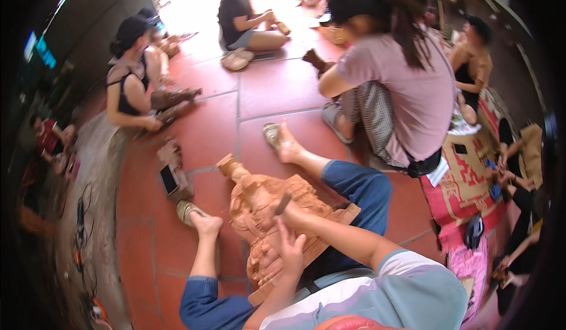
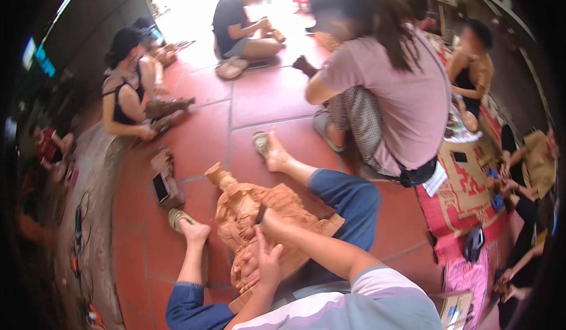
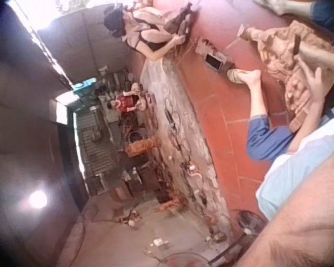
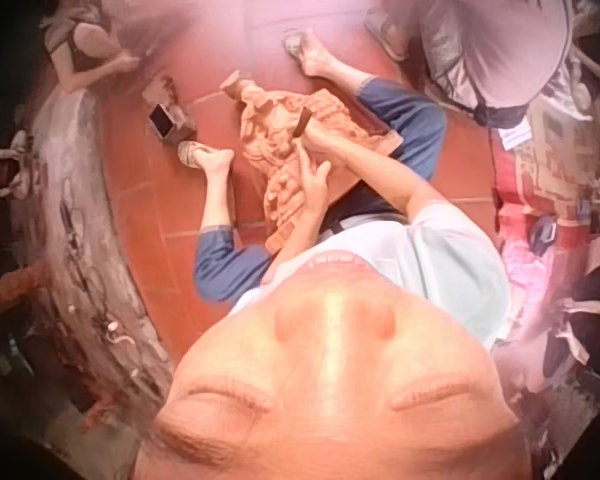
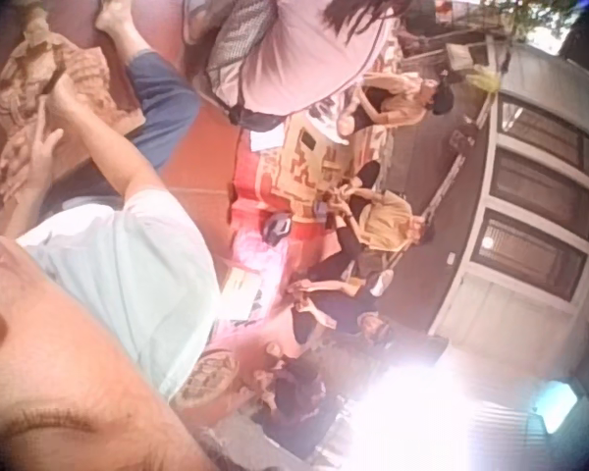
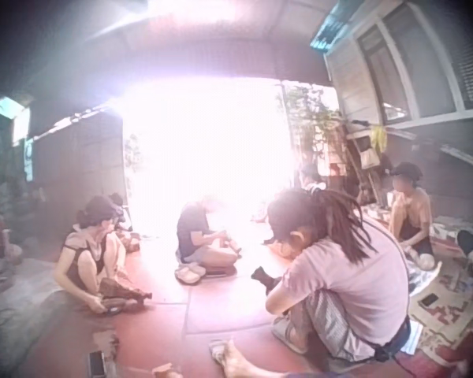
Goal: The person carves a wooden block resting on their lap using a small carving knife. They repeatedly scrape and shape the surface of the wood while sitting on the floor among other people doing similar work.
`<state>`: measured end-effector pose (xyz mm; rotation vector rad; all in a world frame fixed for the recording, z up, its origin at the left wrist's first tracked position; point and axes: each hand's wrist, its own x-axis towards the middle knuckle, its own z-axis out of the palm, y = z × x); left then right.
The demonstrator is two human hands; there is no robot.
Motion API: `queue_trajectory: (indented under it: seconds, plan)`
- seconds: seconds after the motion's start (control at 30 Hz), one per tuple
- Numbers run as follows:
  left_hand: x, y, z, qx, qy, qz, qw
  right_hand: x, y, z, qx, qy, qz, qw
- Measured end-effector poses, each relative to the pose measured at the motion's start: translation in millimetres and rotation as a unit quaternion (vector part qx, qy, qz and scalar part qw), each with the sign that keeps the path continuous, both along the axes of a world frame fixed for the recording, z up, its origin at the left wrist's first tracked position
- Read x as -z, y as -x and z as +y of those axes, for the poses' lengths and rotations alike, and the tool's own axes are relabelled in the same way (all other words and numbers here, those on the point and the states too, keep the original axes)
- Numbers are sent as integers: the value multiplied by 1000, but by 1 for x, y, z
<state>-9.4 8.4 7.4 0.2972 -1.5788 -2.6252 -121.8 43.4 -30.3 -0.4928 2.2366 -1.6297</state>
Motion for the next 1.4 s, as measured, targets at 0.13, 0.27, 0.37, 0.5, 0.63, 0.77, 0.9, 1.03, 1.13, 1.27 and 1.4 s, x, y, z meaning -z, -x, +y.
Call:
queue_trajectory:
  seconds: [0.13, 0.27, 0.37, 0.5, 0.63, 0.77, 0.9, 1.03, 1.13, 1.27, 1.4]
  plan:
    - [7, -13, -5, -32, -25, 17, 999, 3, 2, -14, -11, 0, 28, 1000]
    - [0, 2, -3, -5, -22, 5, 1000, 4, 10, -8, -8, 4, 23, 1000]
    - [-1, -9, -4, -35, 27, 30, 999, 3, 6, -15, -18, 8, 26, 999]
    - [15, -8, -7, -32, 19, 10, 999, 5, 8, -13, -24, -5, 18, 1000]
    - [9, -5, -15, -2, 93, 29, 995, -2, 1, -4, -23, -11, -3, 1000]
    - [9, -15, -12, -20, 50, 32, 998, -7, -8, -7, -45, -9, -28, 999]
    - [12, -7, -17, 10, 46, 27, 999, -7, 1, -8, -38, -29, 2, 999]
    - [-1, -10, -12, -10, 32, 32, 999, -7, -7, -10, -38, -55, 68, 995]
    - [9, -8, -7, -23, 26, 29, 999, -2, -3, -10, -40, -41, 129, 990]
    - [5, -4, -13, -1, 47, 24, 999, -11, 1, -6, -9, -78, 62, 995]
    - [19, -11, -5, -40, 71, 40, 996, -1, -3, -14, -28, -56, 102, 993]
